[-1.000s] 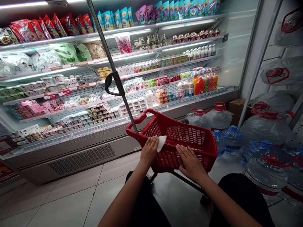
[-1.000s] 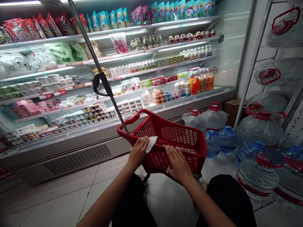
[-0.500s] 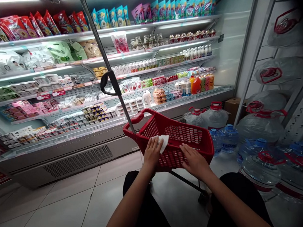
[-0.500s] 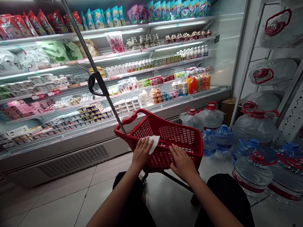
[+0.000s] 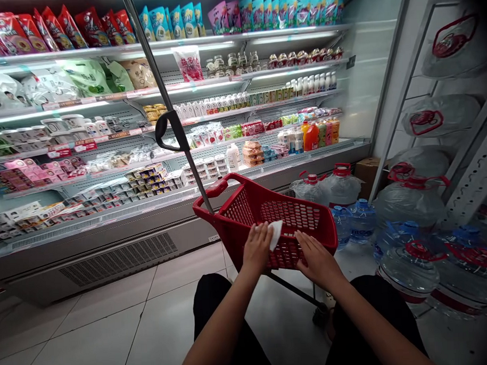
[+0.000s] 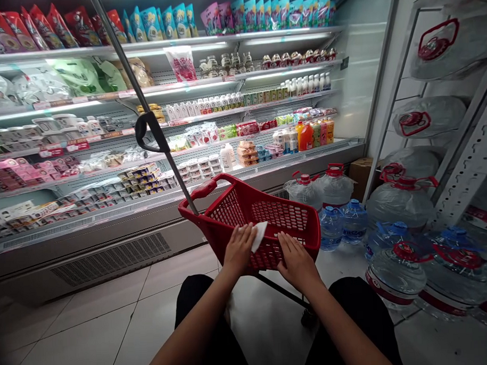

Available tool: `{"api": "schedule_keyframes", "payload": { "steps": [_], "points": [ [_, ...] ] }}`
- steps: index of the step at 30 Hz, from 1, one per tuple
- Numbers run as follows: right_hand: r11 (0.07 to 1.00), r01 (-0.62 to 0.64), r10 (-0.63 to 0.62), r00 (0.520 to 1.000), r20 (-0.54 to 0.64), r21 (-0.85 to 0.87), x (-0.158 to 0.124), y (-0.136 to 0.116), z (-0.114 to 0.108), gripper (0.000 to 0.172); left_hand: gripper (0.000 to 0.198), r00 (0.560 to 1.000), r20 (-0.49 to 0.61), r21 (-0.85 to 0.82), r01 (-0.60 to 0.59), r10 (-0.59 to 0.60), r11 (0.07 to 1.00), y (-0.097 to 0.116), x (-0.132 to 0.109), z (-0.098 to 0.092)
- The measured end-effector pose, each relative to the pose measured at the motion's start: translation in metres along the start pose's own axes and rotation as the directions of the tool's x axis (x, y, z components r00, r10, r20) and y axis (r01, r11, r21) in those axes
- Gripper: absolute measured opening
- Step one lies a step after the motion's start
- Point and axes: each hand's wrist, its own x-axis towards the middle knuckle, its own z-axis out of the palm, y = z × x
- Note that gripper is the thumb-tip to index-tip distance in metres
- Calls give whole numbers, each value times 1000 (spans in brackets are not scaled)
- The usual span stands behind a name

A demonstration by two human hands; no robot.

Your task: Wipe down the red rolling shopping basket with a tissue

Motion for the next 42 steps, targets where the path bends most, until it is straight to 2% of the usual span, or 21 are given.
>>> {"api": "schedule_keyframes", "payload": {
  "steps": [2, 3, 6, 8, 10, 12, 15, 16, 19, 21, 24, 26, 28, 30, 33, 36, 38, 40, 42],
  "points": [
    [999, -38, 38, 999, 6, 24, 2, -3, -3, 84, 56, 994, -1, 17, 105, -105, 994, -11, -2, -2],
    [997, -64, 63, 998, 6, 41, 5, -6, -6, 82, 56, 991, 4, 17, 134, -134, 991, -9, -1, -1],
    [992, -73, 75, 997, -10, 105, 21, -20, -14, 74, 56, 990, 52, -23, 136, -134, 990, 15, 6, 8],
    [986, -10, 11, 1000, -2, 169, 33, -31, -16, 68, 60, 991, 93, -72, 106, -99, 992, 35, 13, 13],
    [973, 26, -34, 999, 29, 230, 40, -41, -14, 66, 67, 990, 127, -119, 74, -59, 990, 44, 16, 14],
    [969, 22, -39, 997, 65, 244, 40, -43, -8, 65, 78, 989, 143, -148, 53, -32, 988, 37, 13, 10],
    [986, 36, -50, 995, 81, 164, 30, -35, 1, 68, 92, 987, 96, -132, 143, -131, 981, 5, -2, 0],
    [991, 41, -51, 996, 76, 130, 27, -31, 4, 69, 92, 982, 65, -114, 183, -177, 976, -6, -7, -3],
    [999, 13, -14, 999, 32, 41, 25, -27, 11, 71, 92, 988, 4, -79, 157, -157, 984, -27, -18, -6],
    [1000, 0, 0, 1000, -12, 6, 32, -37, 17, 74, 92, 987, -5, -76, 163, -164, 984, -28, -20, -3],
    [999, 34, -34, 998, -56, 4, 50, -67, 29, 76, 85, 979, 9, -72, 206, -206, 976, -22, -18, -1],
    [998, 53, -52, 997, -60, 15, 60, -85, 35, 75, 80, 985, 17, -79, 172, -171, 982, -21, -18, -2],
    [997, 70, -69, 997, -46, 22, 63, -91, 34, 75, 79, 990, 8, -98, 138, -137, 986, -23, -19, -4],
    [996, 87, -86, 996, -30, 22, 56, -83, 28, 76, 81, 990, -12, -114, 138, -140, 984, -25, -21, -5],
    [996, 84, -84, 996, -19, -3, 29, -49, 12, 78, 88, 985, -36, -132, 162, -168, 978, -26, -22, -2],
    [999, 31, -32, 999, -18, -45, -6, -9, -5, 77, 92, 982, -40, -152, 174, -182, 973, -22, -20, 2],
    [997, -25, 23, 999, -25, -67, -22, 6, -11, 77, 91, 982, -39, -164, 176, -185, 971, -20, -18, 4],
    [993, -86, 82, 995, -52, -81, -24, 4, -10, 77, 90, 981, -38, -172, 182, -191, 968, -18, -17, 4],
    [993, -96, 92, 993, -68, -67, -10, -14, -4, 76, 90, 979, -36, -172, 190, -199, 967, -17, -16, 3]
  ]
}}
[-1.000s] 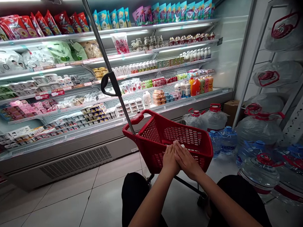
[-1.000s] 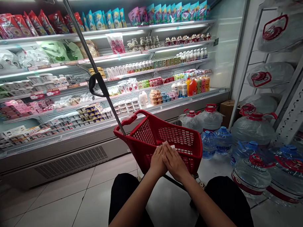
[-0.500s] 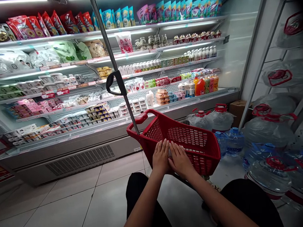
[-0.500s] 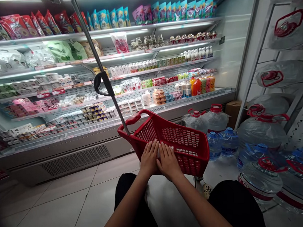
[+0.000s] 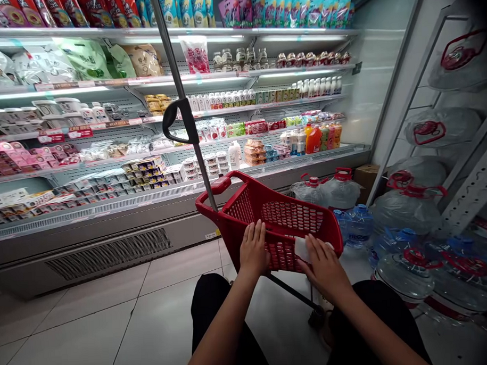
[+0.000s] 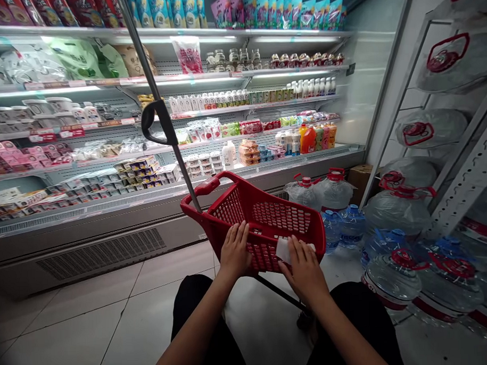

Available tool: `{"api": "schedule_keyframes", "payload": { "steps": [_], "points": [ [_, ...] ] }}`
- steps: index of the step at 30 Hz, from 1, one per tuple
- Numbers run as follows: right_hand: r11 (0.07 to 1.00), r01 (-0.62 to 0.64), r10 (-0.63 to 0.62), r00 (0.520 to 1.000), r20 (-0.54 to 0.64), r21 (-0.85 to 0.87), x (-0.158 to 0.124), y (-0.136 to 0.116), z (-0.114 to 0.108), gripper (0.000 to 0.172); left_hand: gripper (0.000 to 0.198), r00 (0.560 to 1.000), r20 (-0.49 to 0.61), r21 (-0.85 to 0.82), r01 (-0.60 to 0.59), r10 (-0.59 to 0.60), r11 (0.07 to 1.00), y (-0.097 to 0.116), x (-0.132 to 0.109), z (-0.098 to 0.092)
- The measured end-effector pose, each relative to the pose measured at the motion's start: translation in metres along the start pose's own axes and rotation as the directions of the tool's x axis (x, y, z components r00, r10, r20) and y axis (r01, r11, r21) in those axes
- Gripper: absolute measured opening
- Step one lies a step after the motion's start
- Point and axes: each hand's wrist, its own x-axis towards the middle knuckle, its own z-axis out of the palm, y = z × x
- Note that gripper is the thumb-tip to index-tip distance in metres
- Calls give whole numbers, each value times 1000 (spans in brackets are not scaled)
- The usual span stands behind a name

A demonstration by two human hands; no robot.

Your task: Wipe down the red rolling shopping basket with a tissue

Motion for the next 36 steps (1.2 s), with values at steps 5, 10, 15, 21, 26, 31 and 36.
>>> {"api": "schedule_keyframes", "payload": {
  "steps": [5, 10, 15, 21, 26, 31, 36],
  "points": [
    [969, 55, -85, 989, 118, 239, 59, -66, 13, 59, 81, 1000, -5, 20, -1, 1, 1000, -1, -1, -2],
    [932, -60, -18, 977, 210, 358, 77, -41, 1, 48, 83, 1000, 7, 15, -24, 24, 1000, -4, -2, -3],
    [919, -185, 76, 950, 303, 348, 72, 17, -11, 36, 88, 1000, 24, -2, -3, 3, 1000, -2, 0, -5],
    [911, -251, 138, 933, 333, 327, 95, 50, -30, 37, 86, 999, 37, -5, -6, 6, 1000, -2, -2, -4],
    [952, -289, 281, 956, 86, 98, 89, 68, -48, 36, 88, 1000, 17, -24, 4, -3, 1000, -2, -3, 0],
    [1000, -16, 16, 999, 51, 3, 48, 18, -15, 46, 87, 1000, 18, -25, 11, -11, 1000, -1, -2, 1],
    [980, 195, -197, 975, -97, -33, 53, -45, 20, 57, 86, 999, 23, -19, 23, -22, 1000, 0, -3, 1]
  ]
}}
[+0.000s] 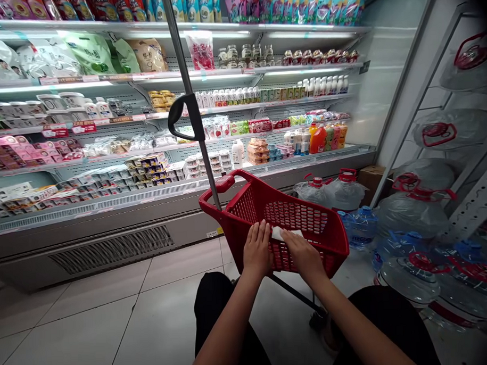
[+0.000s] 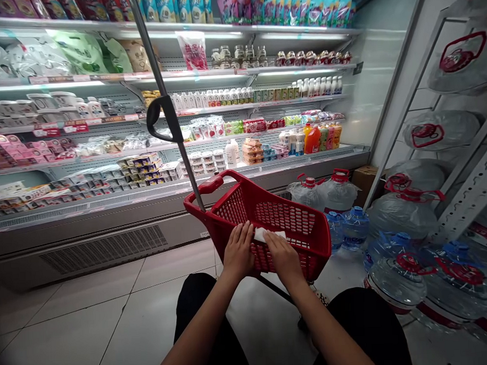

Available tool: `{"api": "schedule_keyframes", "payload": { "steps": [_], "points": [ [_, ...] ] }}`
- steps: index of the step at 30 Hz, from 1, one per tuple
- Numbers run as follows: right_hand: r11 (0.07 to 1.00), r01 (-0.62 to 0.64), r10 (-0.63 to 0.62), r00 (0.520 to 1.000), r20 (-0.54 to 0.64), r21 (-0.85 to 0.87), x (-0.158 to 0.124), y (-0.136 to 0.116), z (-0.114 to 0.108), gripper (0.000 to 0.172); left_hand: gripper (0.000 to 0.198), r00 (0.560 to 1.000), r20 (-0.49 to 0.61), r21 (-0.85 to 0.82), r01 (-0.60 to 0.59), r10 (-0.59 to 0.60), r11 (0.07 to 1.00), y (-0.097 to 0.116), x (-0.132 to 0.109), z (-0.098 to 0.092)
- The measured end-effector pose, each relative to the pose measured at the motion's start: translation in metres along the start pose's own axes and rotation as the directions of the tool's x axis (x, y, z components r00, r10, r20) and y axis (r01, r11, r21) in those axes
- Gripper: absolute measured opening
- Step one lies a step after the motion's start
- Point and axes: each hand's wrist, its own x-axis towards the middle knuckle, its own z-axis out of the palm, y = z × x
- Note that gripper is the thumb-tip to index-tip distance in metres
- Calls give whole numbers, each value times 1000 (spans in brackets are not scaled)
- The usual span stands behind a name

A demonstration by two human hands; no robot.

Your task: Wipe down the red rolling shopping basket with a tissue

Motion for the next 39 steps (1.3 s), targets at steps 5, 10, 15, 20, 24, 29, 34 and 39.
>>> {"api": "schedule_keyframes", "payload": {
  "steps": [5, 10, 15, 20, 24, 29, 34, 39],
  "points": [
    [995, 96, -96, 995, -11, 42, 5, -2, -2, 62, 85, 1000, -20, -5, -2, 2, 1000, -1, -2, 1],
    [996, 86, -85, 996, -38, 36, -48, 36, -27, 69, 89, 1000, -15, -12, -12, 12, 1000, -1, -1, 2],
    [999, -32, 32, 999, -38, 9, -67, 49, -36, 68, 88, 1000, -2, -12, 5, -5, 1000, 2, 1, 1],
    [998, 30, -28, 999, -29, 54, -11, 5, -6, 57, 87, 1000, -5, 8, 14, -14, 1000, 3, 1, 2],
    [993, 34, -29, 998, -50, 116, 24, -18, 9, 59, 85, 1000, -24, 30, 12, -11, 999, 1, 0, 1],
    [992, 34, -33, 999, -13, 120, -10, 18, -9, 62, 88, 1000, -22, -4, -6, 6, 1000, 0, -2, 0],
    [995, -77, 76, 997, 14, 64, -72, 74, -34, 68, 92, 1000, -14, -10, -4, 4, 1000, 0, -2, 3],
    [988, -157, 157, 988, -12, -6, -68, 71, -28, 64, 94, 1000, -9, -23, 12, -13, 1000, 2, 0, 5]
  ]
}}
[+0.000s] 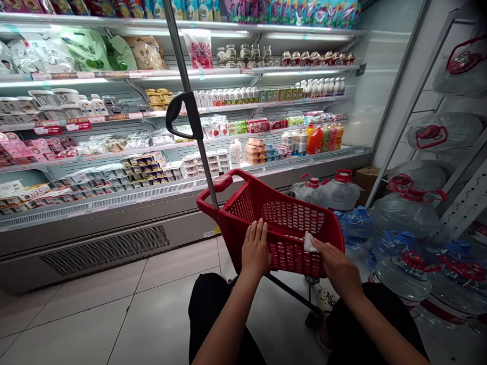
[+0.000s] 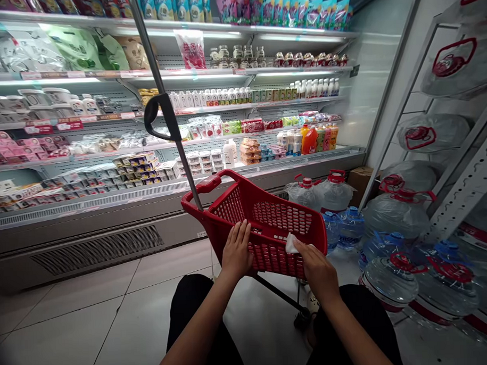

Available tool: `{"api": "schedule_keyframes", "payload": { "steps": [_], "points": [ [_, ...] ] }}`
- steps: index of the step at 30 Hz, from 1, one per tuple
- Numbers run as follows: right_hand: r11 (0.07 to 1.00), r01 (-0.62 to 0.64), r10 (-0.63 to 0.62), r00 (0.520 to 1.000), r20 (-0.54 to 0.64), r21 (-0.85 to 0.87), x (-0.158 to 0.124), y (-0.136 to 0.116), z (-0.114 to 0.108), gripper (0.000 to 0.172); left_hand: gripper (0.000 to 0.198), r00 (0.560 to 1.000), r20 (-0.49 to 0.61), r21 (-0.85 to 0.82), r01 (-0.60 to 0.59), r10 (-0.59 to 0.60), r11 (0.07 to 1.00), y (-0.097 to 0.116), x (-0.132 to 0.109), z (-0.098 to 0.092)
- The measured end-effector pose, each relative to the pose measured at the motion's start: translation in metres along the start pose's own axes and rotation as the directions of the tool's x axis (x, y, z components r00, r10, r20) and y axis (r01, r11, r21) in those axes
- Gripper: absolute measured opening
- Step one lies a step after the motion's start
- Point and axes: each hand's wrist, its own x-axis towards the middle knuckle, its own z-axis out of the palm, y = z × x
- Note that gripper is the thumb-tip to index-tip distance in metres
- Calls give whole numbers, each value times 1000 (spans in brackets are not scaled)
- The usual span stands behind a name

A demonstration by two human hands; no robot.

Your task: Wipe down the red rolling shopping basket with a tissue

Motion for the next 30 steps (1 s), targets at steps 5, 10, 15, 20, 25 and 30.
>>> {"api": "schedule_keyframes", "payload": {
  "steps": [5, 10, 15, 20, 25, 30],
  "points": [
    [984, 157, -159, 987, 25, 81, 57, -71, 25, 62, 93, 1000, 1, 22, 4, -4, 1000, -1, 4, 3],
    [980, 169, -173, 985, 28, 104, 70, -78, 29, 62, 96, 999, 15, 58, -39, 38, 998, -9, 9, 5],
    [987, 143, -145, 989, 19, 78, 20, -21, 1, 73, 95, 999, 46, 64, -22, 19, 998, -21, 19, 1],
    [994, 114, -114, 993, -16, 1, -15, -5, -15, 76, 90, 998, 42, 52, 45, -47, 998, -8, 23, 4],
    [986, 157, -156, 988, -15, 49, 13, -45, 1, 70, 97, 999, 19, -32, -47, 48, 998, 31, 5, 18],
    [981, 166, -169, 985, 22, 99, 18, -49, -4, 70, 99, 993, 46, -34, -106, 108, 994, 25, -4, 12]
  ]
}}
